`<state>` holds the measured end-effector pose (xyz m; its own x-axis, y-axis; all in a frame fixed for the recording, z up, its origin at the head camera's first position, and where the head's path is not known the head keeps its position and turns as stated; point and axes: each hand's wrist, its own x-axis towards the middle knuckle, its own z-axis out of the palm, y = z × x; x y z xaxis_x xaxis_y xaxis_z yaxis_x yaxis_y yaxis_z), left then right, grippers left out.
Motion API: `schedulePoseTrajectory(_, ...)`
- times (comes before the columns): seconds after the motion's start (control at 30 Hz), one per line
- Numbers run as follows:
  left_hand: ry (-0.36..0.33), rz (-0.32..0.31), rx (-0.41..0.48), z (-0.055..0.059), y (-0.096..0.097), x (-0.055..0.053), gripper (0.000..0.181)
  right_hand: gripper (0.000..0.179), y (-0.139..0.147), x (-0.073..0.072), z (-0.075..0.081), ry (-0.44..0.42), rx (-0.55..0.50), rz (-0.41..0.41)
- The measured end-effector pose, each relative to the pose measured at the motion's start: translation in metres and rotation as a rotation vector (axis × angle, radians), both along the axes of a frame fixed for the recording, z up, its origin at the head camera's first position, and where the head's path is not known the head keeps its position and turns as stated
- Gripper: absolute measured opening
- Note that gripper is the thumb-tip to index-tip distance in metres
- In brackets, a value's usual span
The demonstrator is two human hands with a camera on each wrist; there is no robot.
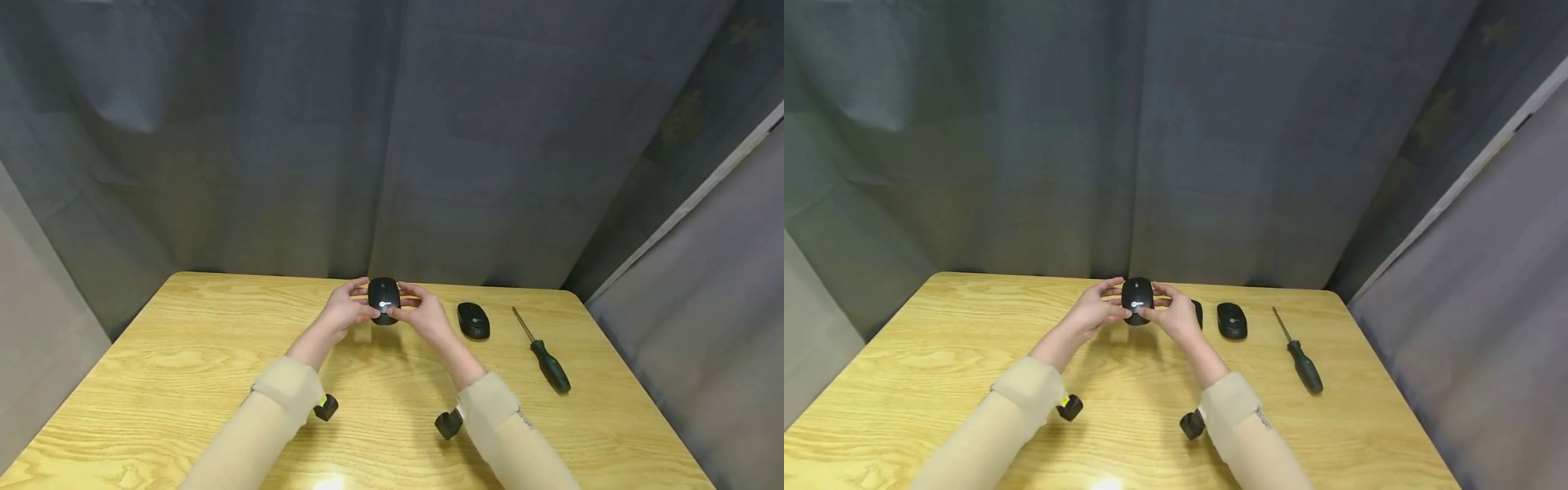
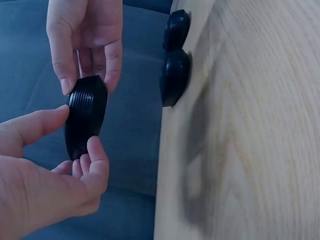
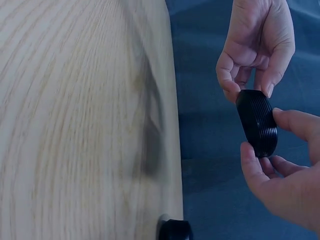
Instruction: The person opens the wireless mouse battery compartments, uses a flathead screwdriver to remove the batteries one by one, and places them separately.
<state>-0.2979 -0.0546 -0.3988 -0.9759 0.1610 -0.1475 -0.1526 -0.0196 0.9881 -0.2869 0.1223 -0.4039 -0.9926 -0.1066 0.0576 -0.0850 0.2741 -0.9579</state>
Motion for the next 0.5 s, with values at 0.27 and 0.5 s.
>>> schedulePoseTrajectory(0.27, 0.041, -0.027, -0.023, 0.013, -0.006, 0.012, 0.075, 0.061, 0.002, 0.01, 0.011, 0.02, 0.041, 0.014)
schedulePoseTrajectory(0.5, 0.058, -0.04, -0.028, 0.025, -0.01, 0.025, 0.073, 0.063, 0.003, 0.024, 0.021, 0.041, 0.046, 0.036)
